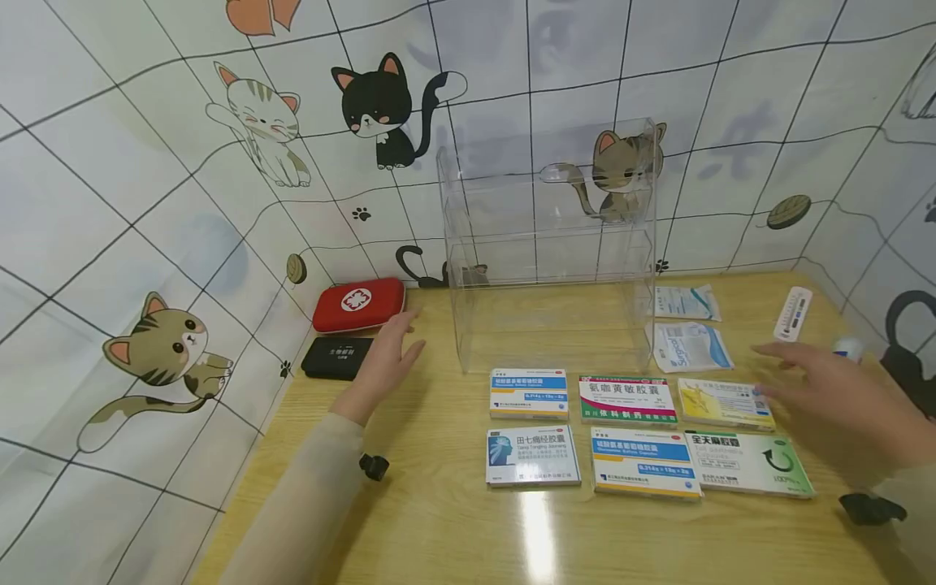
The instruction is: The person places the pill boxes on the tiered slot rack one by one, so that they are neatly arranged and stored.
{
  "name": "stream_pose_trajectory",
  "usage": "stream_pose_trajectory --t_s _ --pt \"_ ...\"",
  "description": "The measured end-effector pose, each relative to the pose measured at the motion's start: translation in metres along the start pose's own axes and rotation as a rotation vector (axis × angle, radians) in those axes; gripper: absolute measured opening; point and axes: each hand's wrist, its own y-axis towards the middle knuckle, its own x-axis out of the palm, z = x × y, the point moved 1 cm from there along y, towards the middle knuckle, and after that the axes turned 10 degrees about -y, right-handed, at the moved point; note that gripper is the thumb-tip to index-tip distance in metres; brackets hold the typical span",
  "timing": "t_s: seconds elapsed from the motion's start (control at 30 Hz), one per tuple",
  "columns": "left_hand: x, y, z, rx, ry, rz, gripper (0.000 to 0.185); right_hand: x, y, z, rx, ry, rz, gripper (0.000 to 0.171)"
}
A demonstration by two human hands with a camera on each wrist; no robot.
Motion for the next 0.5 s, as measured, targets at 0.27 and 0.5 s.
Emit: stream_pose_trajectory --t_s 0.27,0.5 --pt "0.023 0.024 0.003 0.047 -0.363 -0.08 0.072 0.011 -0.011 0.011 -0.056 0.045 -0.054 0.084" --pt "0.034 0.036 -0.005 0.019 -0.484 -0.087 0.073 0.017 -0.013 0.012 -0.075 0.09 -0.035 0.072"
